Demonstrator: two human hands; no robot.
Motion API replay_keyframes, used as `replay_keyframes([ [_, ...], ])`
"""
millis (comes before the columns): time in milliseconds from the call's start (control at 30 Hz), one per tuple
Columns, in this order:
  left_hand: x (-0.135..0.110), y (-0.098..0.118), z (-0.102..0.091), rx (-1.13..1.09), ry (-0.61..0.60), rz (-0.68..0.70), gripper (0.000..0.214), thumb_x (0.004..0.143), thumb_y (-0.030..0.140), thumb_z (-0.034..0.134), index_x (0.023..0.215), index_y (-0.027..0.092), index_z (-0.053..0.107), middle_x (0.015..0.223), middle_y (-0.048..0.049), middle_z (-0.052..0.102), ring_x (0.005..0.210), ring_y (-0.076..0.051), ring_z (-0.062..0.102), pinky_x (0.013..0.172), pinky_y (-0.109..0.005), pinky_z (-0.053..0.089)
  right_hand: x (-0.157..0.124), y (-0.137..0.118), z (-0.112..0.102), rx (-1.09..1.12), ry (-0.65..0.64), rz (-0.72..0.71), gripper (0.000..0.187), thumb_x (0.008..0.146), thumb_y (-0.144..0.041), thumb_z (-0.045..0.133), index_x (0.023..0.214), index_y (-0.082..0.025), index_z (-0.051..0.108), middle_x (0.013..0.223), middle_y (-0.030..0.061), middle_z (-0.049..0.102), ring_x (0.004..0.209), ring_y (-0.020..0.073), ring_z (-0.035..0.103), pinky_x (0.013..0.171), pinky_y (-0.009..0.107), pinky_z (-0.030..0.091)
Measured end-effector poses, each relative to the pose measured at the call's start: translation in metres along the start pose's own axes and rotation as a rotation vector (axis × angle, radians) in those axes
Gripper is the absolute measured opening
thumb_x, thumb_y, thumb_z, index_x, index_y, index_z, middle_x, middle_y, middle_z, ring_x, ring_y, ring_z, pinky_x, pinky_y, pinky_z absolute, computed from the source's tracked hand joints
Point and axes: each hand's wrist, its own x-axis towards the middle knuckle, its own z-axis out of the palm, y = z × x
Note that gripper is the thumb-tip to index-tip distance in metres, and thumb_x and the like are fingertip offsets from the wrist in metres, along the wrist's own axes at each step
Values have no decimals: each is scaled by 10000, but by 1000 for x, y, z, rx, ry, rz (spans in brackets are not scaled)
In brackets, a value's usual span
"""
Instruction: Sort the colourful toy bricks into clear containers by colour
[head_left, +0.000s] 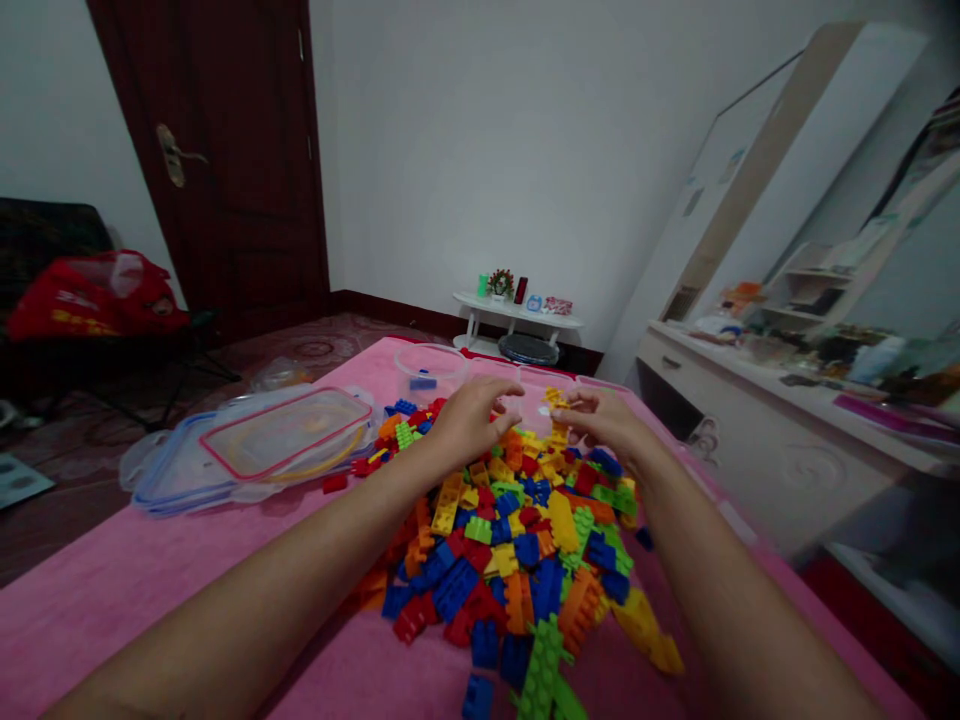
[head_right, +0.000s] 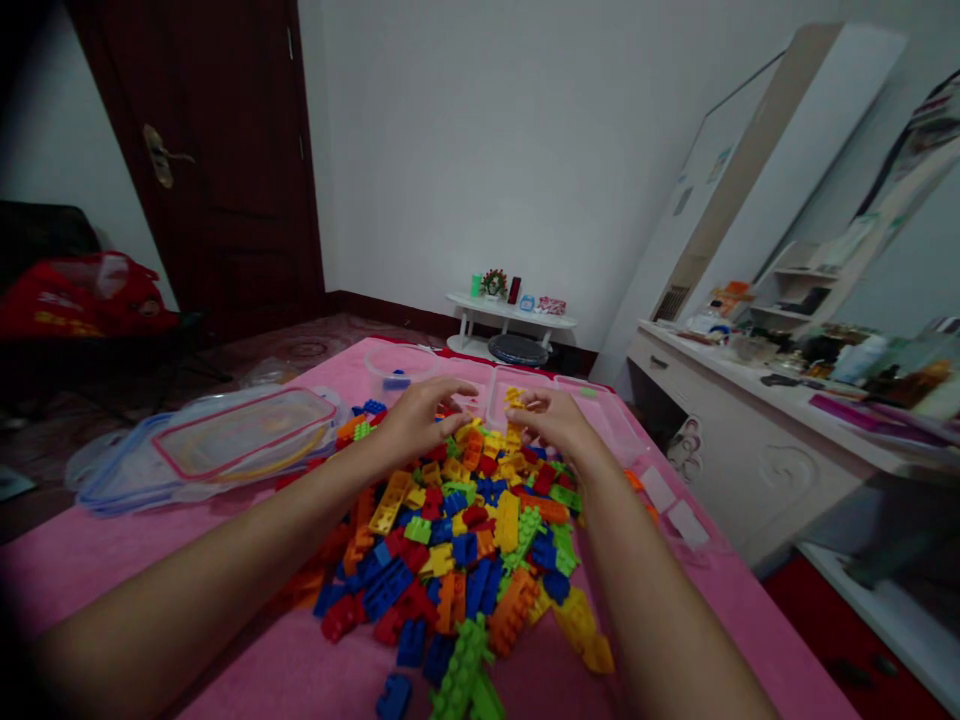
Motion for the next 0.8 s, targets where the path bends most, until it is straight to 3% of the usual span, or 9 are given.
replay_keyframes([
  [133,-2,14,-3,-93,-269,96,209,794,214,588,965,155,692,947,-65,702,869,-179,636,815,-291,475,40,12,-16,-167,224,86,322,708,-272,705,961,-139,557,701,52,657,471,116,608,391,170,362],
  [233,-9,29,-2,-219,-520,293,382,760,319,662,1112,170,651,1114,-97,658,1015,-207,603,903,-300,444,49,21,-17,-289,233,39,386,719,-254,692,1069,-144,574,827,81,673,481,113,619,458,203,421],
  [300,-14,36,0,-253,-618,415,523,711,374,709,1186,179,612,1237,-122,589,1120,-237,551,961,-317,410,43,27,-11,-391,190,-15,312,698,-223,692,998,-163,631,879,70,680,502,104,616,503,215,434],
  [433,-21,42,11,-206,-684,525,505,706,355,714,1169,175,625,1227,-130,593,1154,-257,525,1015,-334,363,19,37,7,-604,-9,-96,191,579,-122,716,753,-197,697,783,16,700,696,155,647,633,228,450],
  [533,-23,41,17,-192,-730,535,452,732,280,681,1157,139,626,1173,-130,619,1092,-233,560,968,-291,400,5,43,18,-732,-85,-112,230,571,-137,707,783,-225,710,852,8,711,821,176,635,690,236,433],
  [667,-24,39,19,-137,-715,410,328,732,182,642,1059,178,671,1035,-70,667,926,-185,612,819,-237,449,-1,46,18,-826,-63,-67,210,589,-200,710,799,-213,710,837,33,701,772,179,619,630,246,392],
  [800,-18,32,13,-167,-611,228,238,764,262,633,983,187,688,841,-21,686,740,-145,602,646,-201,419,-3,45,10,-863,6,-30,207,624,-337,705,774,-196,683,768,52,675,696,183,594,568,257,352],
])
